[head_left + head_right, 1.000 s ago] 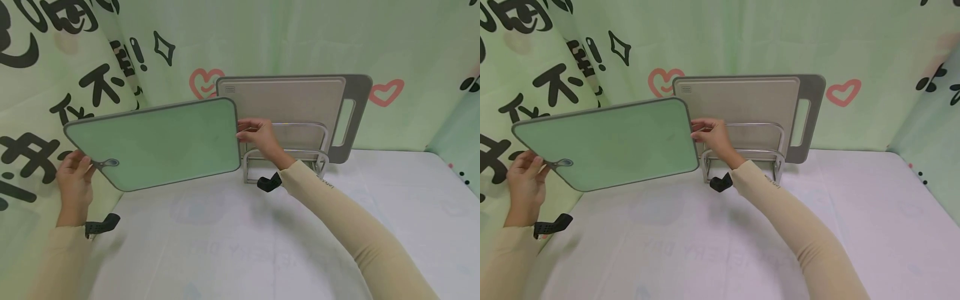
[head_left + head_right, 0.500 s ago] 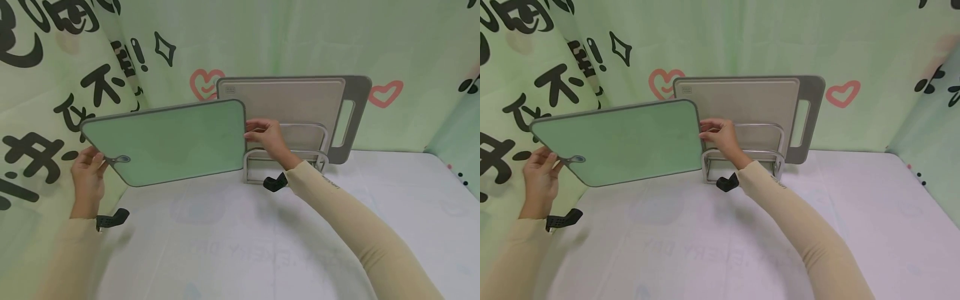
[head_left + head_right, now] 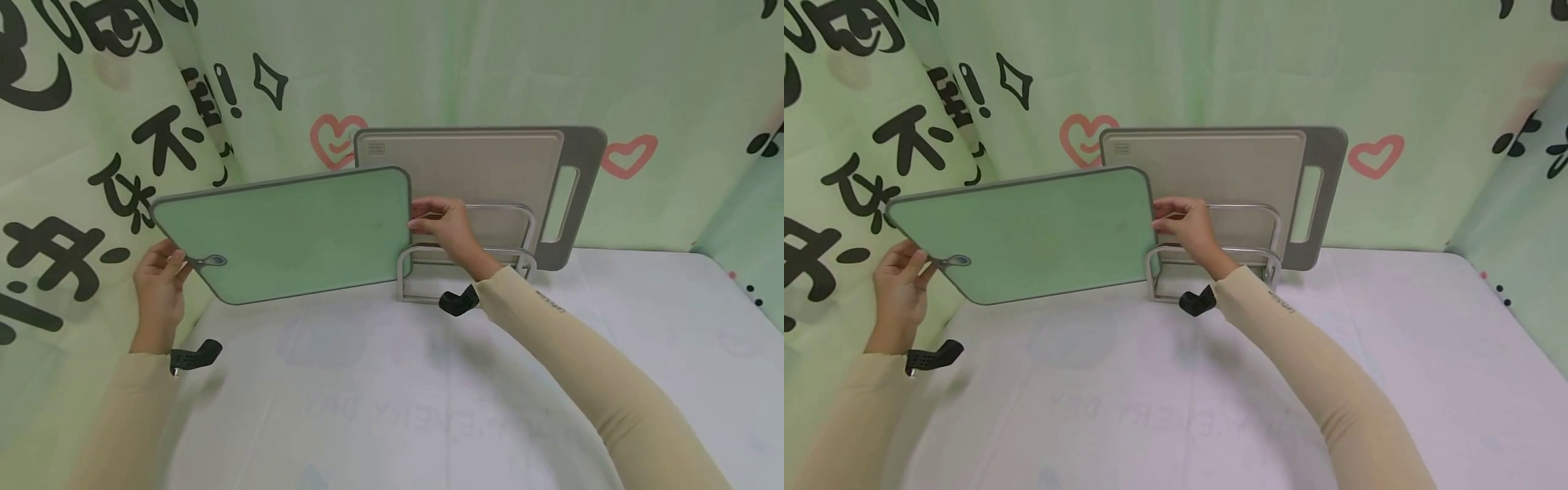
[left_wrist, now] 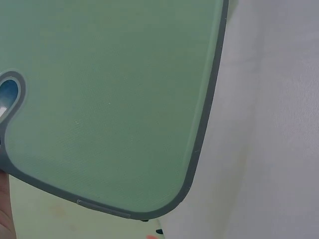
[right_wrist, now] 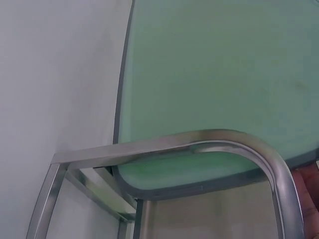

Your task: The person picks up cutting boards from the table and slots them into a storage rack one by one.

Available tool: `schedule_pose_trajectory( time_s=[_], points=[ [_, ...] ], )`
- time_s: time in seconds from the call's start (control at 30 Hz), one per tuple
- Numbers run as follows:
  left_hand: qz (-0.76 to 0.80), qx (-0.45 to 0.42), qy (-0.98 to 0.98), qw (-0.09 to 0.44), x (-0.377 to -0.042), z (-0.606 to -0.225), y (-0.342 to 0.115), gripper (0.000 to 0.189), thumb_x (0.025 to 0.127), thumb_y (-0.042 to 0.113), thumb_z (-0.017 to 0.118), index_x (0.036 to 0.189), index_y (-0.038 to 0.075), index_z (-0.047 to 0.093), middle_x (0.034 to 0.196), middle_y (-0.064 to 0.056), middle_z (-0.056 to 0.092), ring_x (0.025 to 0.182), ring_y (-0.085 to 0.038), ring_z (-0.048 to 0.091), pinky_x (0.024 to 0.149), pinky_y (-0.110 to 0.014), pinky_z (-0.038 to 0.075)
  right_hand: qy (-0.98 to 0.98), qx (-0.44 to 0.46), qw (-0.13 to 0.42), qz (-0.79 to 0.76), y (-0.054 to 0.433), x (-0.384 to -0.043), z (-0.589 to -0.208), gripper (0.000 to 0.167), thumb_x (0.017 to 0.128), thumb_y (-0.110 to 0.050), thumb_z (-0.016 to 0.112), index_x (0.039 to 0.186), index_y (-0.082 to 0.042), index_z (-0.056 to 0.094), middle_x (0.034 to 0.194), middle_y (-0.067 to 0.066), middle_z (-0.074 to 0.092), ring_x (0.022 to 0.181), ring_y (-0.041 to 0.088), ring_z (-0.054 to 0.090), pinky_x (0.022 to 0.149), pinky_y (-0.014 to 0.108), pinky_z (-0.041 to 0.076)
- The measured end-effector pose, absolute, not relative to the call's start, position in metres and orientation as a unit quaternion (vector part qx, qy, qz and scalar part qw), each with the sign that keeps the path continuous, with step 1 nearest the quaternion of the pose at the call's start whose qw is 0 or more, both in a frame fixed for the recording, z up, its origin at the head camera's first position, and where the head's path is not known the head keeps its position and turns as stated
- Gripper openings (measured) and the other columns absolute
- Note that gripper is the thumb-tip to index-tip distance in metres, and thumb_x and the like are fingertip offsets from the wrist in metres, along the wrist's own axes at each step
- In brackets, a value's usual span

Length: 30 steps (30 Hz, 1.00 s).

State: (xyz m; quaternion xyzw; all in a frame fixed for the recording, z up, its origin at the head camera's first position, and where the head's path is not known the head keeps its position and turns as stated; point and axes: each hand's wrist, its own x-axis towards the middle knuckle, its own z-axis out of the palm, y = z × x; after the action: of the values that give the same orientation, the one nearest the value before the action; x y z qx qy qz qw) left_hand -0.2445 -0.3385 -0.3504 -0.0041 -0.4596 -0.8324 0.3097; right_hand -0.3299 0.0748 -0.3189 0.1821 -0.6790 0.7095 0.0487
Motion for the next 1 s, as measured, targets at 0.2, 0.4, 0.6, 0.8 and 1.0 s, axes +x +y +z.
schedule_pose_trajectory(
  time_s=[0.2,0.4,0.6,0.8,1.0],
  points=[
    [-0.836,0.019,-0.458,0.301,-0.247,-0.35,-0.335,0.01,0.085,-0.008,0.06,0.088,-0.001,0.065,0.08,-0.005,0.06,0.067,-0.013,0.063,0.065,-0.021,0.057,-0.684,0.182,0.046,0.705,0.08,-0.33,-0.319,0.034,0.076,0.017,0.065,0.11,0.017,0.058,0.073,-0.007,0.064,0.066,0.008,0.065,0.065,0.021,0.057],
    [-0.829,0.006,-0.476,0.295,-0.249,-0.352,-0.33,0.014,0.086,-0.009,0.057,0.087,0.002,0.066,0.08,-0.004,0.06,0.068,-0.012,0.063,0.067,-0.02,0.056,-0.686,0.177,0.047,0.704,0.088,-0.331,-0.318,0.033,0.077,0.017,0.065,0.109,0.016,0.058,0.074,-0.008,0.065,0.068,0.009,0.066,0.066,0.021,0.057],
    [-0.833,-0.001,-0.472,0.288,-0.252,-0.353,-0.325,0.013,0.084,-0.009,0.06,0.086,0.001,0.067,0.08,-0.005,0.061,0.068,-0.013,0.064,0.065,-0.021,0.057,-0.696,0.17,0.047,0.696,0.095,-0.331,-0.317,0.036,0.077,0.016,0.065,0.113,0.017,0.057,0.074,-0.009,0.065,0.067,0.004,0.065,0.067,0.02,0.057],
    [-0.833,0.009,-0.479,0.276,-0.255,-0.354,-0.32,0.013,0.085,-0.008,0.059,0.088,0.002,0.066,0.08,-0.004,0.061,0.069,-0.013,0.064,0.067,-0.021,0.057,-0.708,0.178,0.053,0.682,0.102,-0.33,-0.317,0.036,0.079,0.014,0.065,0.114,0.018,0.056,0.076,-0.011,0.065,0.07,0.003,0.065,0.068,0.02,0.057],
    [-0.837,0.014,-0.477,0.268,-0.259,-0.353,-0.316,0.014,0.084,-0.008,0.06,0.088,0.003,0.067,0.08,-0.004,0.061,0.068,-0.013,0.064,0.065,-0.021,0.057,-0.718,0.174,0.054,0.672,0.11,-0.328,-0.317,0.035,0.08,0.009,0.066,0.113,0.015,0.058,0.079,-0.009,0.064,0.072,0.006,0.066,0.069,0.021,0.057]
  ],
)
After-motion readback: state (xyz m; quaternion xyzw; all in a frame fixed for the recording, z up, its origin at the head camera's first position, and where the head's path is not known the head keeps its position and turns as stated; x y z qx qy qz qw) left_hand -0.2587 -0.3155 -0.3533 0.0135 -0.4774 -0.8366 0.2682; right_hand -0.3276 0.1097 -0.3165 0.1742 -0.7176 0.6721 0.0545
